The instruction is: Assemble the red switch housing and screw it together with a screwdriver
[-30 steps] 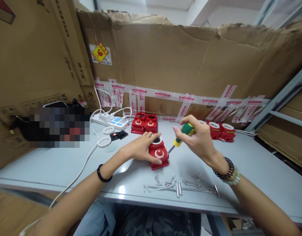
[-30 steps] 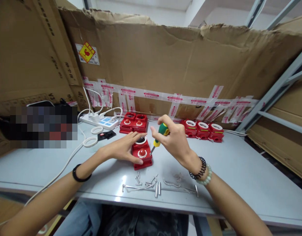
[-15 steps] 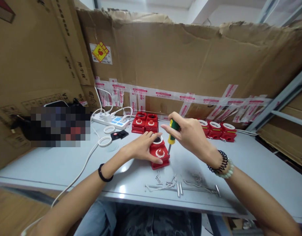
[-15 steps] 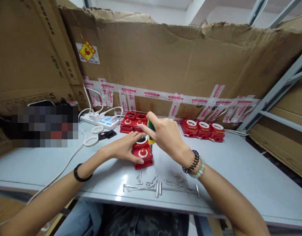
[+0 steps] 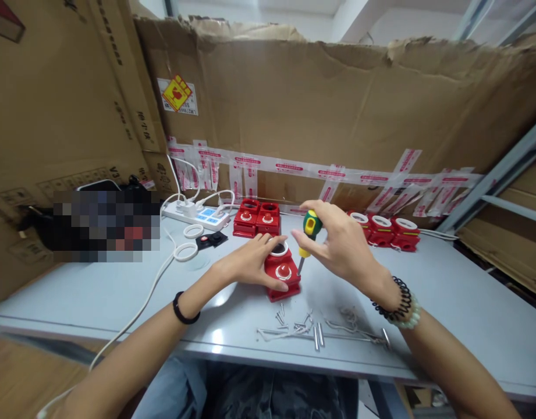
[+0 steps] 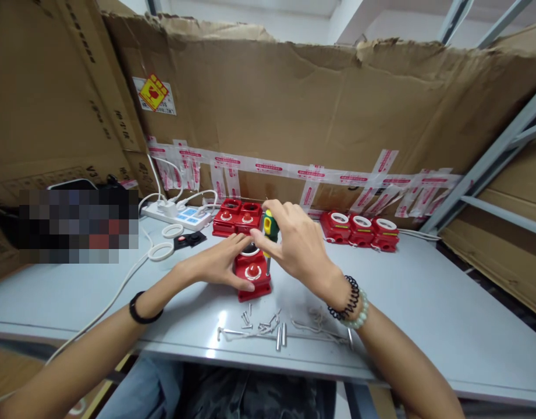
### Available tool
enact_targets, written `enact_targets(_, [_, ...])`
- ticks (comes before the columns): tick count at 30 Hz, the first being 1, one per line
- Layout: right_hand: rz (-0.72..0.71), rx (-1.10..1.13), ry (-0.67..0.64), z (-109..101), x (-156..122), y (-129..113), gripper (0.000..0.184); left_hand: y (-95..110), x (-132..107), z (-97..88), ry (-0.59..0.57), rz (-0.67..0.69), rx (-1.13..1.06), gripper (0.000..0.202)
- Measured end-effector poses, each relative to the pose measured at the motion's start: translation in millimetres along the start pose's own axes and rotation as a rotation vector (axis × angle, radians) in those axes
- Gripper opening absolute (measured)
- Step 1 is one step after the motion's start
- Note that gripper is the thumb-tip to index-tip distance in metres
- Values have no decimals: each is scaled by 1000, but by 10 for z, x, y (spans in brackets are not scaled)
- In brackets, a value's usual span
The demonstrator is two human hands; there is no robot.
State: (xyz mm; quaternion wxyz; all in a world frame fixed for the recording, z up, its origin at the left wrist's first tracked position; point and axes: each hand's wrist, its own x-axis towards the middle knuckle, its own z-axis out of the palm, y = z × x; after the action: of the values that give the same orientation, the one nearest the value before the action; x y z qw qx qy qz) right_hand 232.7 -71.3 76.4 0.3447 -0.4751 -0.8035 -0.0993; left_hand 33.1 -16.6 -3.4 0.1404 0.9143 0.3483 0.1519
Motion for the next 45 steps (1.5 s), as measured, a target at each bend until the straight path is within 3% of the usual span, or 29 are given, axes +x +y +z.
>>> enact_targets(4, [-27, 255, -192, -21, -10, -14, 40, 5, 2, -6, -12, 6, 19, 105])
enact_targets(9, [20, -6, 20, 40, -19, -22, 25, 7, 4, -10, -20, 6, 32, 103])
enact_targets(11, [-23, 26, -3, 23, -26, -36, 28, 9, 6, -10, -15, 7, 33, 101])
enact_targets(15, [-53, 275, -170, -7, -33, -43, 37, 13, 9, -11, -13, 8, 37, 100])
enact_targets(18, [0, 105, -36, 30, -28, -19, 22, 17, 4, -15, -20, -5, 36, 104])
enact_targets(20, [25, -5, 21, 30, -23, 4, 22, 20, 1, -18, -28, -15, 34, 105])
enact_targets(24, [-21, 202, -199, -86, -15, 30, 42, 26, -2, -25, -27, -11, 18, 104])
enact_targets(26, [-38, 285, -276, -129, -14, 30, 38, 29, -2, -29, -25, -5, 12, 103])
enact_targets(29, [15, 118, -153, -105, -17, 19, 23, 33, -1, -34, -27, -5, 16, 103])
enact_targets(31, [35, 2, -69, -72, -24, 10, 24, 34, -1, -33, -24, -7, 22, 104])
enact_targets(37, [-44, 253, -254, -74, -35, -2, 41, 23, -4, -15, -23, -5, 22, 103])
enact_targets(42, [65, -83, -72, -3, -22, 21, 28, 36, -5, -27, -24, -17, 23, 106])
enact_targets(45, [19, 44, -157, -67, -21, 43, 36, 50, -8, -36, -35, -26, 22, 105])
